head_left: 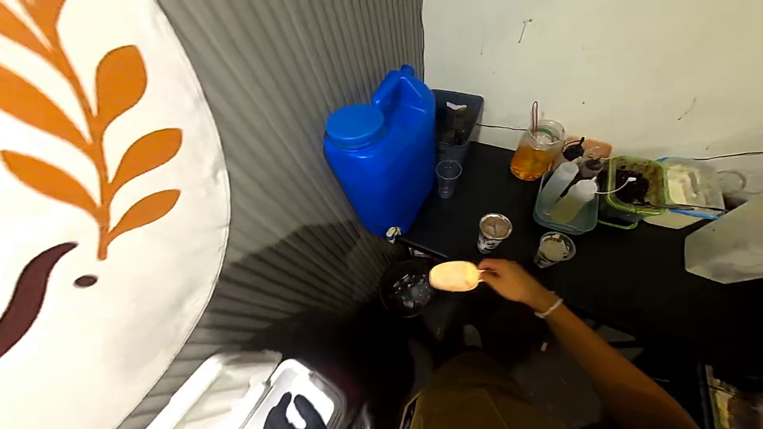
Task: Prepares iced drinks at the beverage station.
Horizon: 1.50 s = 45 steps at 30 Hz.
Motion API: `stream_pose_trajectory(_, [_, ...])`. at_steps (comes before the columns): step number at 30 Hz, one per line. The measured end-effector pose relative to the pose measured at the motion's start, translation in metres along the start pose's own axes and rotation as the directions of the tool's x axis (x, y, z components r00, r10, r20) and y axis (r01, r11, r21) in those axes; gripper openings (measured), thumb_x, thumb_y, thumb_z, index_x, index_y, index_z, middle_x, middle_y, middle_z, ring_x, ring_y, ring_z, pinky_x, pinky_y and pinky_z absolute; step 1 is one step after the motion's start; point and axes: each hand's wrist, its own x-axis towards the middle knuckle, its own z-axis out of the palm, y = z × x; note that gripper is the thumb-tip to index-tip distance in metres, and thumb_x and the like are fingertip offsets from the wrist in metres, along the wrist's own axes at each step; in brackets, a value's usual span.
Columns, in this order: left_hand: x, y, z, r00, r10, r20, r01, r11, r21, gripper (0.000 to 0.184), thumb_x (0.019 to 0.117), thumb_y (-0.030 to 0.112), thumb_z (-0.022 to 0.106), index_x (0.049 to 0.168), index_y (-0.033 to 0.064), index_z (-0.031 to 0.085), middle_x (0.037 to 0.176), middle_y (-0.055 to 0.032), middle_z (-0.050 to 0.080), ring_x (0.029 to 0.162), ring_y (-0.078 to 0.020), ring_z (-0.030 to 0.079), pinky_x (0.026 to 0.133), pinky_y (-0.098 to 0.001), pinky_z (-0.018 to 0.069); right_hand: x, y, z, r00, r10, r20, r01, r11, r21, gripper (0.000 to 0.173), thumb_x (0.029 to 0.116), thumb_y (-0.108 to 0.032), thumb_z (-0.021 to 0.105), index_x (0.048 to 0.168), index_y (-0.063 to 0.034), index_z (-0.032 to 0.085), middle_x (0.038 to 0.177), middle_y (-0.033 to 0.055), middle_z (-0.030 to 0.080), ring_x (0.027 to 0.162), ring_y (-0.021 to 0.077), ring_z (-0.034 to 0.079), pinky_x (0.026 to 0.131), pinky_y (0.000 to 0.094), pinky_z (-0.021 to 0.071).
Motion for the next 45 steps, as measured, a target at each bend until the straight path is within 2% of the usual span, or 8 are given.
stream_pose_trajectory(4, [0.013, 0.131, 0.069, 0.976, 0.145, 0.162, -0.121, 0.981, -0.149, 0.044, 0.1022, 0.032, 0.053, 0.13, 0.0002, 0.065, 0.137, -0.0238, 0.06, 0.134, -0.041, 0.052, 0.116, -0.0513, 0.0361, 0.01, 0.071, -0.084, 0.98, 0.127, -0.156, -0.147, 0.982, -0.122, 0.034, 0.1061, -0.025, 0.049, 0.125, -0.0056, 0.069, 0.119, 0.022, 0.07, 0.116, 0.0415, 0.064, 0.101, 0.0683, 0.0427])
stream_pose_trajectory(6, [0.016, 0.191, 0.114, 0.93, 0.248, 0.271, -0.186, 0.955, -0.233, 0.047, 0.102, 0.038, 0.055, 0.135, 0.0053, 0.063, 0.142, -0.018, 0.059, 0.136, -0.036, 0.052, 0.115, -0.0502, 0.0388, 0.021, 0.095, -0.106, 0.961, 0.176, -0.212, -0.215, 0.96, -0.179, 0.034, 0.1054, -0.028, 0.049, 0.125, -0.0085, 0.069, 0.119, 0.0206, 0.07, 0.118, 0.0418, 0.063, 0.102, 0.0705, 0.039])
stream_pose_trajectory(10, [0.01, 0.301, 0.2, 0.75, 0.469, 0.468, -0.234, 0.848, -0.475, 0.06, 0.0981, 0.039, 0.063, 0.149, 0.0078, 0.051, 0.15, -0.018, 0.051, 0.139, -0.0314, 0.049, 0.114, -0.0492, 0.0428, 0.044, 0.113, -0.126, 0.951, 0.144, -0.275, -0.226, 0.929, -0.294, 0.035, 0.1038, -0.03, 0.049, 0.124, -0.0118, 0.071, 0.113, 0.0194, 0.073, 0.113, 0.0413, 0.066, 0.098, 0.0694, 0.0424])
stream_pose_trajectory(15, [-0.012, 0.394, 0.255, 0.469, 0.674, 0.571, -0.344, 0.735, -0.584, 0.079, 0.0999, 0.051, 0.056, 0.159, 0.0033, 0.032, 0.162, -0.0202, 0.034, 0.151, -0.0312, 0.032, 0.125, -0.046, 0.0274, 0.06, 0.112, -0.137, 0.965, 0.126, -0.232, -0.206, 0.909, -0.363, 0.032, 0.1028, -0.028, 0.052, 0.122, -0.0123, 0.071, 0.112, 0.0184, 0.073, 0.113, 0.04, 0.065, 0.101, 0.0663, 0.0416])
stream_pose_trajectory(23, [-0.041, 0.412, 0.279, 0.437, 0.757, 0.486, -0.521, 0.654, -0.549, 0.085, 0.0974, 0.05, 0.059, 0.159, 0.0007, 0.03, 0.166, -0.0199, 0.027, 0.155, -0.0297, 0.024, 0.126, -0.042, 0.024, 0.066, 0.122, -0.156, 0.977, 0.097, -0.188, -0.166, 0.902, -0.399, 0.031, 0.103, -0.028, 0.05, 0.122, -0.0138, 0.071, 0.111, 0.0153, 0.073, 0.114, 0.0368, 0.065, 0.103, 0.0631, 0.0406])
stream_pose_trajectory(35, [-0.037, 0.411, 0.277, 0.474, 0.74, 0.477, -0.532, 0.672, -0.515, 0.083, 0.0962, 0.05, 0.062, 0.159, 0.0047, 0.033, 0.163, -0.0187, 0.035, 0.151, -0.0286, 0.035, 0.122, -0.0425, 0.0337, 0.078, 0.144, -0.158, 0.976, 0.156, -0.153, -0.19, 0.953, -0.237, 0.033, 0.1036, -0.029, 0.052, 0.125, -0.0136, 0.071, 0.116, 0.0167, 0.073, 0.115, 0.0382, 0.065, 0.102, 0.0662, 0.0418])
stream_pose_trajectory(41, [-0.041, 0.413, 0.272, 0.404, 0.766, 0.501, -0.676, 0.618, -0.401, 0.067, 0.0984, 0.057, 0.052, 0.157, 0.0281, 0.041, 0.169, -0.0089, 0.023, 0.156, -0.0314, 0.022, 0.125, -0.0559, 0.0191, 0.077, 0.15, -0.158, 0.969, 0.185, -0.166, -0.219, 0.952, -0.216, 0.033, 0.1041, -0.03, 0.05, 0.127, -0.0156, 0.07, 0.117, 0.0152, 0.073, 0.115, 0.0365, 0.066, 0.101, 0.0647, 0.0425])
stream_pose_trajectory(45, [-0.043, 0.41, 0.272, 0.455, 0.756, 0.471, -0.652, 0.643, -0.402, 0.063, 0.0992, 0.057, 0.052, 0.156, 0.0314, 0.042, 0.168, -0.0132, 0.025, 0.155, -0.0347, 0.022, 0.125, -0.0575, 0.0186, 0.073, 0.146, -0.161, 0.966, 0.184, -0.183, -0.222, 0.951, -0.216, 0.033, 0.1042, -0.029, 0.051, 0.127, -0.0151, 0.07, 0.116, 0.0152, 0.073, 0.114, 0.0361, 0.066, 0.1, 0.0647, 0.0423])
